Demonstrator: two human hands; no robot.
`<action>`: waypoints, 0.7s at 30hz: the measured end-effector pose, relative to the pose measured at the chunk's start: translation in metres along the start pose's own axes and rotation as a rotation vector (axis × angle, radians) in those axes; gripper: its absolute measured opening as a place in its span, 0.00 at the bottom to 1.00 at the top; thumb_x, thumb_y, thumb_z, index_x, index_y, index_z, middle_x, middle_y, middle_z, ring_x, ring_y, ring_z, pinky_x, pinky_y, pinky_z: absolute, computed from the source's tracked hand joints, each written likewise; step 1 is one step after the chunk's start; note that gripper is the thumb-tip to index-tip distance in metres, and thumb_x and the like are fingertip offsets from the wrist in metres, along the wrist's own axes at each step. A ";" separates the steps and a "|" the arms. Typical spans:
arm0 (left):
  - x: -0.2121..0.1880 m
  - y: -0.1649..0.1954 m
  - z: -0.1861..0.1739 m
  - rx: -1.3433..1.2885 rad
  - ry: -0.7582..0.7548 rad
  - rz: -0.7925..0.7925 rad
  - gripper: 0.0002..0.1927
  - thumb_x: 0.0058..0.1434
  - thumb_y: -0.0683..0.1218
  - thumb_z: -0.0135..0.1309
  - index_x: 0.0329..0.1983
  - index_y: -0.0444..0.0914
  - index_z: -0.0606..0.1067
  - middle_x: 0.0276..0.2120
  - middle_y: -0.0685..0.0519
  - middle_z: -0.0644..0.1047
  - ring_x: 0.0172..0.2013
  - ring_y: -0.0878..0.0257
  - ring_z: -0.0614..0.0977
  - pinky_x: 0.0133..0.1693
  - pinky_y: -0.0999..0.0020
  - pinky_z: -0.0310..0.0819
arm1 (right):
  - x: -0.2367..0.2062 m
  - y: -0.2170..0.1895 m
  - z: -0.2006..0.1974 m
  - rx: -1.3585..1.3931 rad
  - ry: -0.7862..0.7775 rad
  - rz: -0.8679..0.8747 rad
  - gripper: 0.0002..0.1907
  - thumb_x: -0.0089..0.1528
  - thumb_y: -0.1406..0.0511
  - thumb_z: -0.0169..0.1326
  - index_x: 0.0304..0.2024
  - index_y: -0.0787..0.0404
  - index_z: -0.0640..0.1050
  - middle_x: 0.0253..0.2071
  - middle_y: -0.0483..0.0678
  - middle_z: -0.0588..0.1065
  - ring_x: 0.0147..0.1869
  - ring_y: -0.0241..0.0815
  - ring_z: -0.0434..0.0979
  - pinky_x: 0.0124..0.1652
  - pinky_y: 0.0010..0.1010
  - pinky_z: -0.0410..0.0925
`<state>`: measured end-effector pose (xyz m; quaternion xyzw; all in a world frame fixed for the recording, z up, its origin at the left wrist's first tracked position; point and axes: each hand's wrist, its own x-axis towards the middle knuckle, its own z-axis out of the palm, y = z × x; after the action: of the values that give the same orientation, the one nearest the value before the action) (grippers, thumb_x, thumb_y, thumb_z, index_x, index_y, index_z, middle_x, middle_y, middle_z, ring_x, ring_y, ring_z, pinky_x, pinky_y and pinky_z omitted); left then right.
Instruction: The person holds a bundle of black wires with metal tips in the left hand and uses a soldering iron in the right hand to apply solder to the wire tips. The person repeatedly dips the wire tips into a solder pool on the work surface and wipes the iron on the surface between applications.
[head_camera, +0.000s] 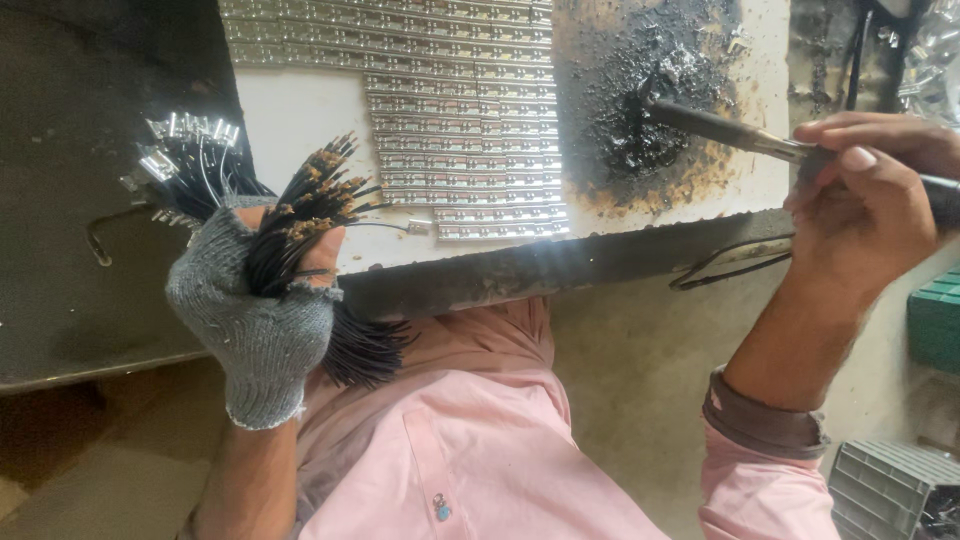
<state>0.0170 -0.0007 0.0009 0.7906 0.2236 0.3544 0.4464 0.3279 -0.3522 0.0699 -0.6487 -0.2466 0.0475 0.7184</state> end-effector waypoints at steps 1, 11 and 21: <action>0.000 0.001 0.000 0.020 -0.001 0.009 0.09 0.71 0.45 0.68 0.42 0.36 0.79 0.23 0.55 0.78 0.22 0.73 0.77 0.27 0.77 0.70 | 0.000 0.001 -0.001 0.008 -0.002 0.008 0.07 0.67 0.75 0.52 0.37 0.79 0.72 0.41 0.71 0.74 0.32 0.54 0.75 0.28 0.34 0.71; 0.007 0.020 -0.001 -0.048 0.003 -0.004 0.09 0.72 0.41 0.69 0.39 0.35 0.79 0.27 0.55 0.78 0.25 0.71 0.76 0.31 0.77 0.69 | 0.000 0.004 -0.016 0.005 -0.014 0.084 0.09 0.67 0.73 0.49 0.40 0.80 0.73 0.42 0.71 0.74 0.29 0.52 0.73 0.31 0.30 0.71; 0.013 0.026 -0.005 -0.088 0.023 0.031 0.06 0.70 0.37 0.64 0.39 0.36 0.77 0.30 0.53 0.78 0.28 0.68 0.79 0.32 0.74 0.73 | -0.004 0.031 -0.020 -0.011 -0.043 0.128 0.04 0.69 0.75 0.50 0.43 0.75 0.73 0.42 0.68 0.73 0.33 0.53 0.74 0.29 0.29 0.71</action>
<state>0.0230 -0.0025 0.0299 0.7693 0.2008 0.3799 0.4727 0.3408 -0.3672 0.0387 -0.6657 -0.2204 0.1061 0.7049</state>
